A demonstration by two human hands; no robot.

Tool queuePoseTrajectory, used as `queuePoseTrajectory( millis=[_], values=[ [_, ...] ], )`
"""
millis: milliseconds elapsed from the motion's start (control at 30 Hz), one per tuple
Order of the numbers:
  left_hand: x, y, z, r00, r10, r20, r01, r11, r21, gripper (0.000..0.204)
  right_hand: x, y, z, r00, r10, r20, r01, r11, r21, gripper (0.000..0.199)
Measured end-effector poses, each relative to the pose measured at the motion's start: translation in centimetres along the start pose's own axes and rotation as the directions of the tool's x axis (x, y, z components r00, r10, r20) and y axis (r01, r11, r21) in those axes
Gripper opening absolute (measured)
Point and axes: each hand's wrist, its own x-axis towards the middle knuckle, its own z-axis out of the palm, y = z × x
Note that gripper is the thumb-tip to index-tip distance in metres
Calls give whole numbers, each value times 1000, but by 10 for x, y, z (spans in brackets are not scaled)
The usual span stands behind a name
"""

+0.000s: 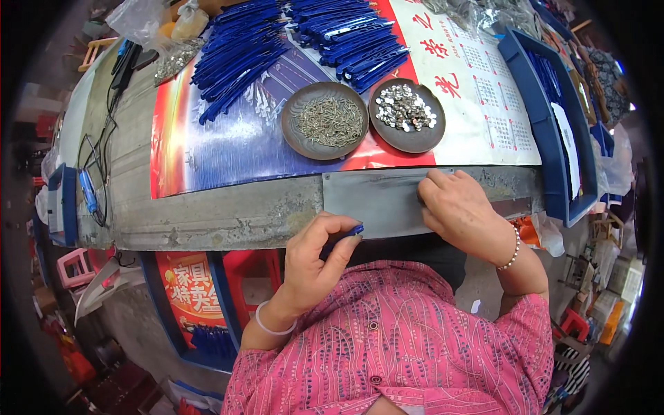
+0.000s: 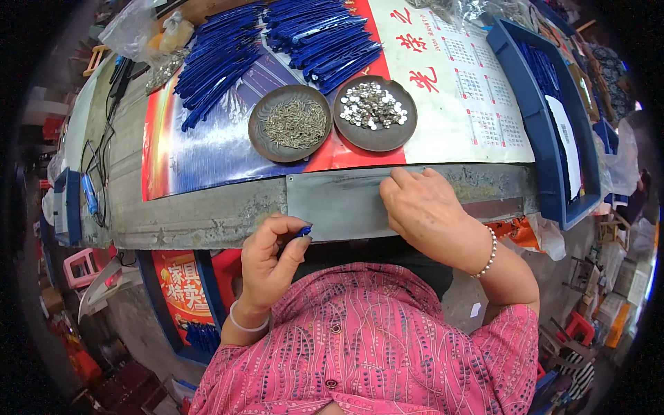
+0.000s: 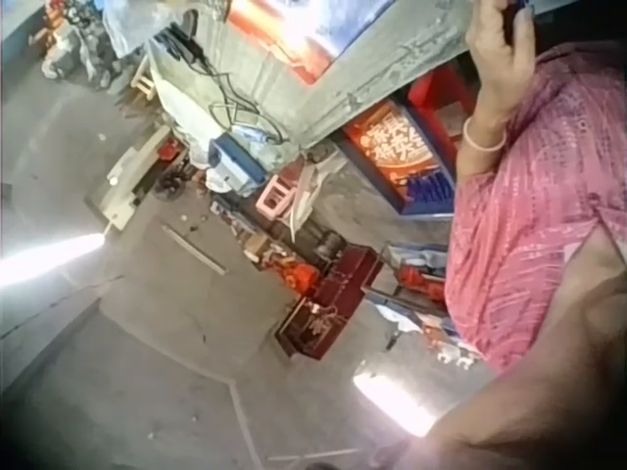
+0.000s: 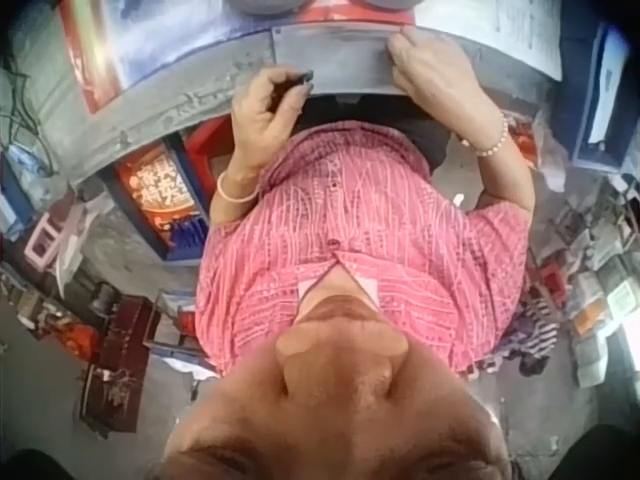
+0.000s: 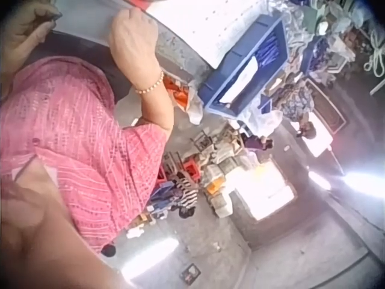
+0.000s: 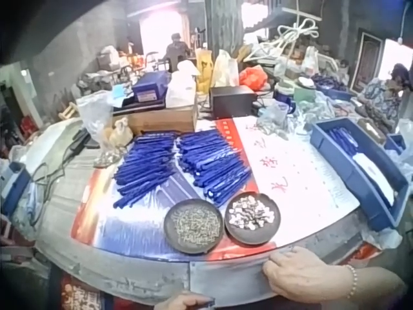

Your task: Manually assembling small blue plastic components with metal pins on a workbench.

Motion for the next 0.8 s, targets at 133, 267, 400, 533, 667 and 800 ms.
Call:
queuePoseTrajectory(
  millis=[133,267,400,533,667,800],
  values=[
    [-2,-1,0,1000,-6,0,6,1000,2,14,6,-2,-3,996,-60,62,64,997,-54,11],
    [-4,-1,0,1000,-2,7,2,1000,-12,14,11,2,0,980,-187,66,195,971,-141,12],
    [-7,0,5,1000,8,4,-8,998,-65,15,16,14,-18,951,-304,63,286,937,201,15],
    [-6,3,10,995,-95,40,102,973,-208,18,-5,-2,-14,977,-130,-170,214,594,776,23],
    [-5,1,11,996,-67,60,78,974,-213,18,-3,-32,-6,976,153,-152,120,203,972,21],
    [-6,3,12,996,-72,53,82,970,-228,16,1,-42,-3,990,74,-123,108,179,978,17]
  ],
)
